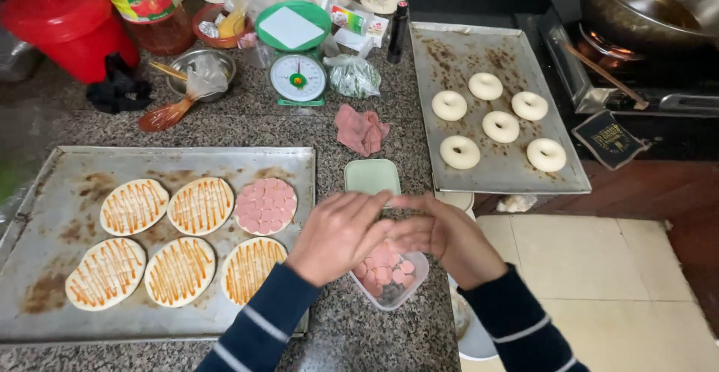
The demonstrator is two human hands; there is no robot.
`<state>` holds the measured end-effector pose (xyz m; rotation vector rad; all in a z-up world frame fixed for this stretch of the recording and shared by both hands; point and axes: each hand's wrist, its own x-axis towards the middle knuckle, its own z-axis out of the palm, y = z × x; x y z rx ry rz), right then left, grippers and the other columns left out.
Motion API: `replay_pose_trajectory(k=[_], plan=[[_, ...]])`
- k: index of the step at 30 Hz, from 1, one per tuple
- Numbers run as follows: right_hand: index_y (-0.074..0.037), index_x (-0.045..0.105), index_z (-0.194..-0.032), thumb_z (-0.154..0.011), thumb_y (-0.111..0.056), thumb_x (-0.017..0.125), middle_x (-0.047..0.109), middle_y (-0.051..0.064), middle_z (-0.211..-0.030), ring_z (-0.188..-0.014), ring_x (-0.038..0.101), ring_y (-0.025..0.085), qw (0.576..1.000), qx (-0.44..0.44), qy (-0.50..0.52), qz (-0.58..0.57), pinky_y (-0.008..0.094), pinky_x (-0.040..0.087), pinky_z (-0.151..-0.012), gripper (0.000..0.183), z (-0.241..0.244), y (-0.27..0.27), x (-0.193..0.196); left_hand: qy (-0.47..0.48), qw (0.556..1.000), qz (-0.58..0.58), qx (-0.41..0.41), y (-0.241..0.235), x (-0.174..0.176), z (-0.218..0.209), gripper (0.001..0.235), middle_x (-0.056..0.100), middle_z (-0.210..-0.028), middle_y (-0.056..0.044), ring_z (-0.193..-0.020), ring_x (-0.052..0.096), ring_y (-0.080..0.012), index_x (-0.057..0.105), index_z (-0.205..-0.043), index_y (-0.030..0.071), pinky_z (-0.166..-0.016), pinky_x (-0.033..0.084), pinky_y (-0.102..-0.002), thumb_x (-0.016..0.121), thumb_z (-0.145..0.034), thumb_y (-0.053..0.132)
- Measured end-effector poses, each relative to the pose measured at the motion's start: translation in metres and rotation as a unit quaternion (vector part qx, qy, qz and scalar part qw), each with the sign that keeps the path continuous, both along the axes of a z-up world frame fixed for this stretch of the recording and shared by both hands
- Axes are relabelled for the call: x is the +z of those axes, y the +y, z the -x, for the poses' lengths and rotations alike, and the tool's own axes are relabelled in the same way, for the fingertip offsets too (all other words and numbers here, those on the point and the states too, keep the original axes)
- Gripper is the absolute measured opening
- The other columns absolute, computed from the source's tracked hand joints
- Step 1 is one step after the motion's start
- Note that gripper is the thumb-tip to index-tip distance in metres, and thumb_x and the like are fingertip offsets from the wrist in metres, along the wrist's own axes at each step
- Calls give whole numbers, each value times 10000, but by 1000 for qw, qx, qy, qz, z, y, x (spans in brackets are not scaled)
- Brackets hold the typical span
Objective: The person places small pink circular pieces onto round buns that have been drizzled with sauce on a metal tray. The person retrieves a yellow-handled scraper from a shelf and returns to continue placing the pieces. The buns remain on the tray throughout the clip.
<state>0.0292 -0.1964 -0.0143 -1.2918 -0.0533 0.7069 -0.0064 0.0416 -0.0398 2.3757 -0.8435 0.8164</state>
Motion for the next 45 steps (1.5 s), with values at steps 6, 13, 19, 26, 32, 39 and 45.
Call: replay_pose_trajectory(k=[6,13,19,26,32,39,45], plan=[[-130,809,-1242,-1135,-302,580,817,54,-1094,-832,785,155,922,114,-96,357,264,678,-642,306,11,11,-103,207,967,103,107,36,-31,56,337,862,-1171,-146,-979,862,-276,792,-1313,50,-880,719,-467,543,-1180,234],[-97,690,-904,-1073,-426,640,646,168,-1060,-1081,647,407,704,158,-500,480,585,521,-965,373,20,45,-240,300,933,145,136,62,-47,106,370,862,-1287,-118,-1192,810,-345,815,-1304,100,-992,631,-482,568,-1146,325],[-102,760,-1177,-1055,-460,666,702,154,-1231,-1134,684,410,632,227,-453,587,599,593,-878,390,16,51,-227,350,913,155,143,70,-76,148,354,877,-1212,-89,-1071,846,-289,836,-1278,116,-936,643,-441,590,-1139,329],[-261,835,-1113,-947,-230,793,726,15,-1230,-1100,734,268,758,167,-355,521,459,571,-1013,174,12,37,-188,371,900,157,169,73,-89,165,370,884,-1280,-65,-1152,840,-286,835,-1316,152,-960,638,-448,592,-1128,357],[-179,870,-1229,-918,-154,753,883,-7,-1191,-1046,813,163,889,66,-250,378,320,610,-939,333,17,20,-168,405,883,152,182,66,-92,170,380,870,-1322,-33,-1155,837,-285,832,-1330,190,-987,621,-429,597,-1120,402],[47,848,-1288,-916,103,753,767,160,-996,-783,741,214,986,-35,71,147,342,677,-704,388,22,18,-131,441,867,150,176,48,-91,157,377,870,-1319,-17,-1150,846,-273,826,-1360,242,-945,649,-443,601,-1112,414],[76,683,-1551,-1005,-39,696,774,294,-1465,-1251,767,418,965,-125,227,51,498,627,-1039,558,28,24,-92,395,874,218,183,27,-84,139,356,900,-1238,2,-1121,871,-236,869,-1291,220,-960,632,-386,633,-1091,398]])
